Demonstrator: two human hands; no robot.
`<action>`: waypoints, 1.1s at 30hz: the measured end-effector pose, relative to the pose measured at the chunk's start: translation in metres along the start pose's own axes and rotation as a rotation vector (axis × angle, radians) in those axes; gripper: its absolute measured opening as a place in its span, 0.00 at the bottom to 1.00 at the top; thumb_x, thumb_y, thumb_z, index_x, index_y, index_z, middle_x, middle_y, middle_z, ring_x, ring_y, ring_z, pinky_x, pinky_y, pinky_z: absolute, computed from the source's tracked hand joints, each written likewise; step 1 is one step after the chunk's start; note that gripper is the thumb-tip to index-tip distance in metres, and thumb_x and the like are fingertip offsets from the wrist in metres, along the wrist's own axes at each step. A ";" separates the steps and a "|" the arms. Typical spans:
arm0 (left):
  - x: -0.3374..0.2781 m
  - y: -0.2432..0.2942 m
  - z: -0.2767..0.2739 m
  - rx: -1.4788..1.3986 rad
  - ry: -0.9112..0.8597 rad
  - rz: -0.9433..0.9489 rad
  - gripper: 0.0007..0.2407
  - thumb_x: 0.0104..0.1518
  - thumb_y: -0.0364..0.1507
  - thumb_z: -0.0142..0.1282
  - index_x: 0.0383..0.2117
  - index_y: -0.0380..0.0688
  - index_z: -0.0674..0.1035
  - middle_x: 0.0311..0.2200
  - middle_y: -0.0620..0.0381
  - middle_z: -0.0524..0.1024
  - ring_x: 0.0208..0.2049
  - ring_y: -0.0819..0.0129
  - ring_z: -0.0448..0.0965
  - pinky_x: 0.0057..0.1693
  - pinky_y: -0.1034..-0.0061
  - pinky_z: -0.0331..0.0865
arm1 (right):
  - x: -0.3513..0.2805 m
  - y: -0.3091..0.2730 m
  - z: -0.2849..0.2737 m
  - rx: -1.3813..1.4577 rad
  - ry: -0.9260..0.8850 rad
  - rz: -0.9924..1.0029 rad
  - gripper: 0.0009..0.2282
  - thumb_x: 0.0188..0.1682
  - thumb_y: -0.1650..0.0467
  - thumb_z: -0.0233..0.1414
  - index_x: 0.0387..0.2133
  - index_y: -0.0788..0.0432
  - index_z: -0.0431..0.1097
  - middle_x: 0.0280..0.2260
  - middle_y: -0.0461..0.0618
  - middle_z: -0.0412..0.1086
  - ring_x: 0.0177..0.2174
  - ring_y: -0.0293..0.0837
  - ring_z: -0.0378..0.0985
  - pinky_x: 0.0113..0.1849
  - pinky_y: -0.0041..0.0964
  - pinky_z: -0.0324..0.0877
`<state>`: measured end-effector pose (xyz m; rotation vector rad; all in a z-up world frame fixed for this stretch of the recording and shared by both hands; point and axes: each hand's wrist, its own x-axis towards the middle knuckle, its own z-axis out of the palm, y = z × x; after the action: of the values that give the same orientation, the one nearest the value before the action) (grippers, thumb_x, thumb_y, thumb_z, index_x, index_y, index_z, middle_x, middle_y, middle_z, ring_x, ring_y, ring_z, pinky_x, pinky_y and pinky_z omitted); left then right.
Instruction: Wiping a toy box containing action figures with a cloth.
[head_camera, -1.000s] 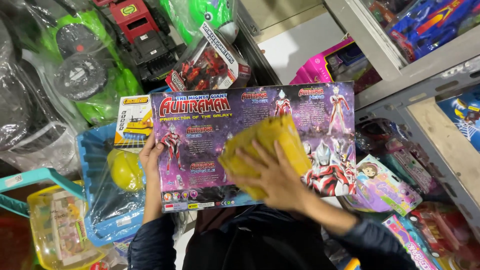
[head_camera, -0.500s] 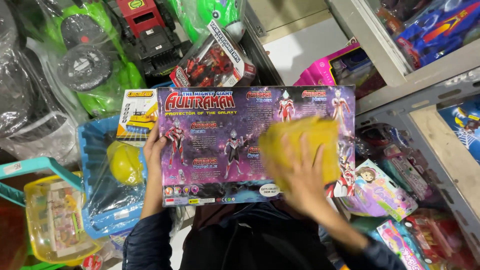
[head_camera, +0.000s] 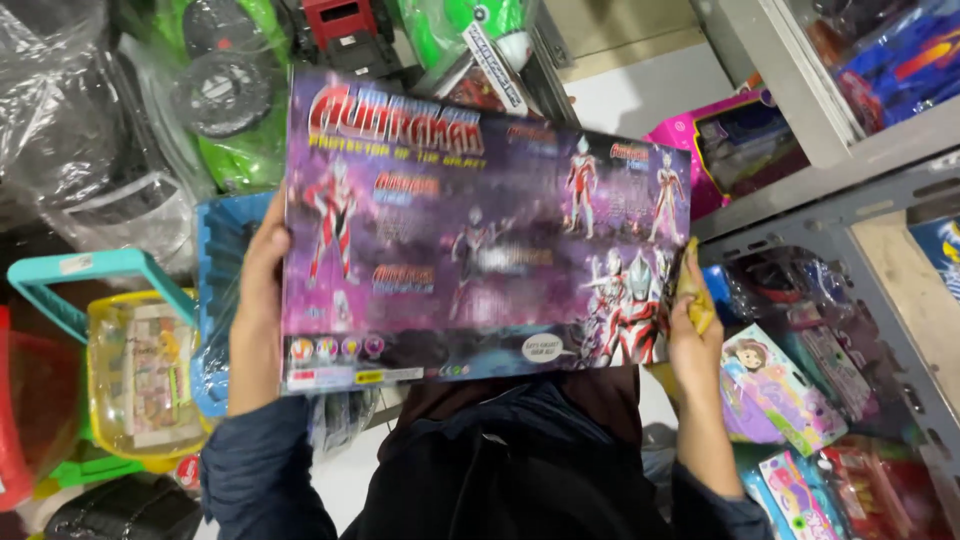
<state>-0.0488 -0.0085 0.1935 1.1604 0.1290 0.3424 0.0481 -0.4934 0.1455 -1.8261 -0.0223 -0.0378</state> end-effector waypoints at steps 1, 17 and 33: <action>0.001 0.025 0.023 -0.089 -0.087 0.022 0.36 0.57 0.42 0.61 0.69 0.37 0.61 0.64 0.57 0.69 0.64 0.69 0.70 0.68 0.74 0.61 | 0.007 -0.005 0.002 0.046 0.018 0.056 0.25 0.58 0.77 0.40 0.71 0.57 0.59 0.61 0.69 0.52 0.51 0.41 0.55 0.50 0.31 0.50; 0.005 0.057 0.129 -0.742 -0.182 0.268 0.32 0.64 0.28 0.46 0.77 0.52 0.51 0.69 0.51 0.61 0.67 0.59 0.67 0.74 0.64 0.60 | -0.010 -0.141 0.067 -0.391 -0.312 -0.500 0.26 0.48 0.73 0.51 0.63 0.47 0.66 0.70 0.66 0.52 0.70 0.63 0.52 0.66 0.48 0.51; 0.018 0.063 0.148 -0.608 -0.389 0.124 0.35 0.65 0.20 0.42 0.78 0.59 0.42 0.70 0.49 0.59 0.64 0.59 0.67 0.72 0.64 0.62 | -0.038 -0.096 0.074 -0.560 0.108 -1.145 0.34 0.37 0.63 0.70 0.56 0.58 0.62 0.59 0.73 0.63 0.58 0.72 0.70 0.58 0.62 0.69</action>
<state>-0.0034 -0.1095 0.3109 0.6124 -0.3692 0.2341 0.0081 -0.3975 0.2185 -2.1193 -1.0627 -1.0273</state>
